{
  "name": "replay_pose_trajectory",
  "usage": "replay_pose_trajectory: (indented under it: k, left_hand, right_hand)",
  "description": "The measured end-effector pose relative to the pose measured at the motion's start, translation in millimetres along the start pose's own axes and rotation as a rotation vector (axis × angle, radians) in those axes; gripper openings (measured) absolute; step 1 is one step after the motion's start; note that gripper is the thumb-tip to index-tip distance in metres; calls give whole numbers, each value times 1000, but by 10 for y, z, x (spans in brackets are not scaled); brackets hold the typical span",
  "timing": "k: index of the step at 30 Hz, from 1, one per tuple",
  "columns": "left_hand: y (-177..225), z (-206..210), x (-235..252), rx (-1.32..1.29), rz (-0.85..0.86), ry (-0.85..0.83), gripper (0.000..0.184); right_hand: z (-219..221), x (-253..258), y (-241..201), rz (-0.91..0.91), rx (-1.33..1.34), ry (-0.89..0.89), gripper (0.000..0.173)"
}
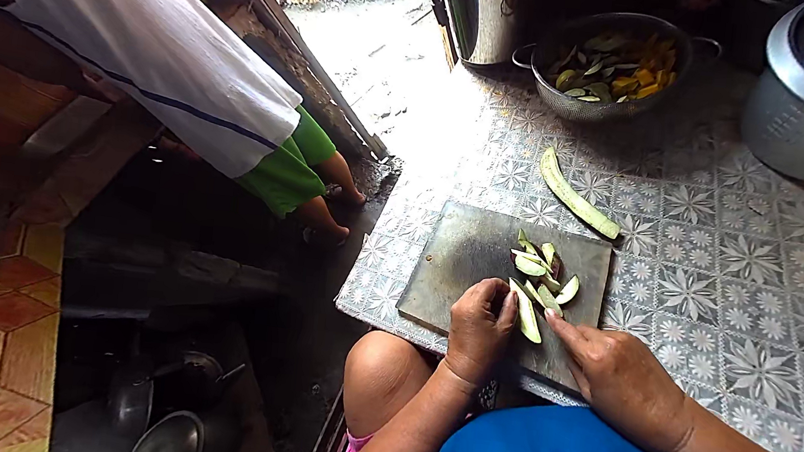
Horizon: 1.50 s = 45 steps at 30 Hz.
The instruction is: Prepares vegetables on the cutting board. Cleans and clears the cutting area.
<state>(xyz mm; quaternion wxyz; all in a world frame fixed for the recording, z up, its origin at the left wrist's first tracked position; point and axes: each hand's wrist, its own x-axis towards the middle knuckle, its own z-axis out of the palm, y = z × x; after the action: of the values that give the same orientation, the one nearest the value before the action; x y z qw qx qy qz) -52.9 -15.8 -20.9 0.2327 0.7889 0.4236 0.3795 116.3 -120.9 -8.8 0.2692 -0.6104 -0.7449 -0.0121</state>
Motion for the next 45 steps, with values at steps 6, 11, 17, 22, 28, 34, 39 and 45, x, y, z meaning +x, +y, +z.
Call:
replay_pose_trajectory:
  k: [6,11,17,22,28,34,39,45]
  left_hand:
    - [71,-90,-3,-60,-73,-106,15]
    - [125,-146,-32,-67,-115,-162,19]
    - [161,-99,-37,-17,-103,-158,13]
    - [160,-77,-47,-6,-91,-151,13]
    - [145,-83,-43,0,-64,-153,13]
    - [122,-85,-52,-24,-58,-129,14]
    - [105,-61,-65,-24,-59,-76,13]
    - [100,-13,-53,1,-51,-42,11]
  right_hand:
    - [-158,18,-5,-13,35,55,43]
    - [-154,1,-39,-8,22,64,43]
    - [-144,-54,-99,-7,-19,33,44]
    - [-140,-67,-159,-10,-78,17,43]
    - [-40,63,-176,11,-113,-46,39]
    - [-12,61,-75,42,-15,-64,43]
    - [-156,-48,-83,83,17,-111,43]
    - [-174,-13,-72,18,-19,45,43]
